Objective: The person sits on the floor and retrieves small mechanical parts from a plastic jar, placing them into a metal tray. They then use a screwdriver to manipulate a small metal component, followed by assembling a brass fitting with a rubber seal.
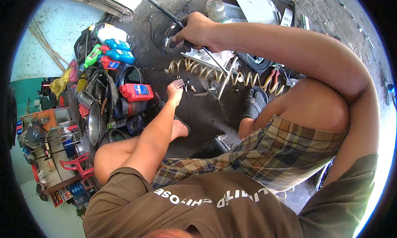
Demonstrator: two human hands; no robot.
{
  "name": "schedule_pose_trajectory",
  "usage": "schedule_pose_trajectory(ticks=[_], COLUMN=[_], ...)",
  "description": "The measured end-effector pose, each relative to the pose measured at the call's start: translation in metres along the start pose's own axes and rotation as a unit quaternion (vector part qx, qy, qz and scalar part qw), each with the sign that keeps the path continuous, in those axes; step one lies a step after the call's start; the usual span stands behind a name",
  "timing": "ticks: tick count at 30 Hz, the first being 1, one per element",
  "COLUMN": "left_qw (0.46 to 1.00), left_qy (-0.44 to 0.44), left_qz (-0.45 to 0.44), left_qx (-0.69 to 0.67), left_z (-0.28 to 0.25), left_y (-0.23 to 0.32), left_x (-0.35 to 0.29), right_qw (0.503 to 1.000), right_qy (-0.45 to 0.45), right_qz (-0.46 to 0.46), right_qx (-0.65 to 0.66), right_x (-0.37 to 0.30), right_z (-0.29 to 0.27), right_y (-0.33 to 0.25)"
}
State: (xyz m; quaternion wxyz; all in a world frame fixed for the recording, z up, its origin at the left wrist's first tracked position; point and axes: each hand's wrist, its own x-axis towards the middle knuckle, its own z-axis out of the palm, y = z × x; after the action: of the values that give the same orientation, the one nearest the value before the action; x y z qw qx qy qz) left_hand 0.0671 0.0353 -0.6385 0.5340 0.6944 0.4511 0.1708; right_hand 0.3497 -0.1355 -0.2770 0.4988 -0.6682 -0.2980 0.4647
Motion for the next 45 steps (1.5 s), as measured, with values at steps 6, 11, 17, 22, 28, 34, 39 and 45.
schedule_pose_trajectory(ticks=[6,11,17,22,28,34,39,45], left_qw=[0.997,0.999,0.976,0.943,0.925,0.953,0.949,0.88], left_qy=[0.002,0.048,0.068,0.035,0.016,0.076,-0.045,-0.15], left_qz=[-0.024,-0.003,0.063,0.089,0.064,0.089,0.171,0.242], left_qx=[-0.077,0.018,0.195,0.319,0.375,0.28,0.262,0.379], left_z=[-0.004,-0.016,-0.002,0.023,0.03,0.022,-0.034,-0.094], left_y=[-0.004,-0.012,0.022,0.057,0.059,0.065,0.143,0.302], left_x=[0.003,0.006,-0.004,-0.01,-0.003,0.012,0.052,0.068], right_qw=[1.0,1.0,1.0,1.0,1.0,1.0,0.999,0.999], right_qy=[0.012,0.009,0.021,0.02,-0.016,-0.004,-0.011,-0.008], right_qz=[0.005,0.003,0.004,0.008,0.001,0.012,-0.023,-0.031], right_qx=[-0.014,-0.015,-0.02,0.003,0.021,0.021,0.028,0.036], right_x=[0.001,0.001,-0.001,-0.001,-0.007,-0.018,-0.006,-0.011], right_z=[-0.003,0.0,-0.001,-0.003,-0.007,-0.008,-0.004,0.01], right_y=[0.003,0.0,0.0,0.004,0.006,-0.003,-0.005,-0.019])
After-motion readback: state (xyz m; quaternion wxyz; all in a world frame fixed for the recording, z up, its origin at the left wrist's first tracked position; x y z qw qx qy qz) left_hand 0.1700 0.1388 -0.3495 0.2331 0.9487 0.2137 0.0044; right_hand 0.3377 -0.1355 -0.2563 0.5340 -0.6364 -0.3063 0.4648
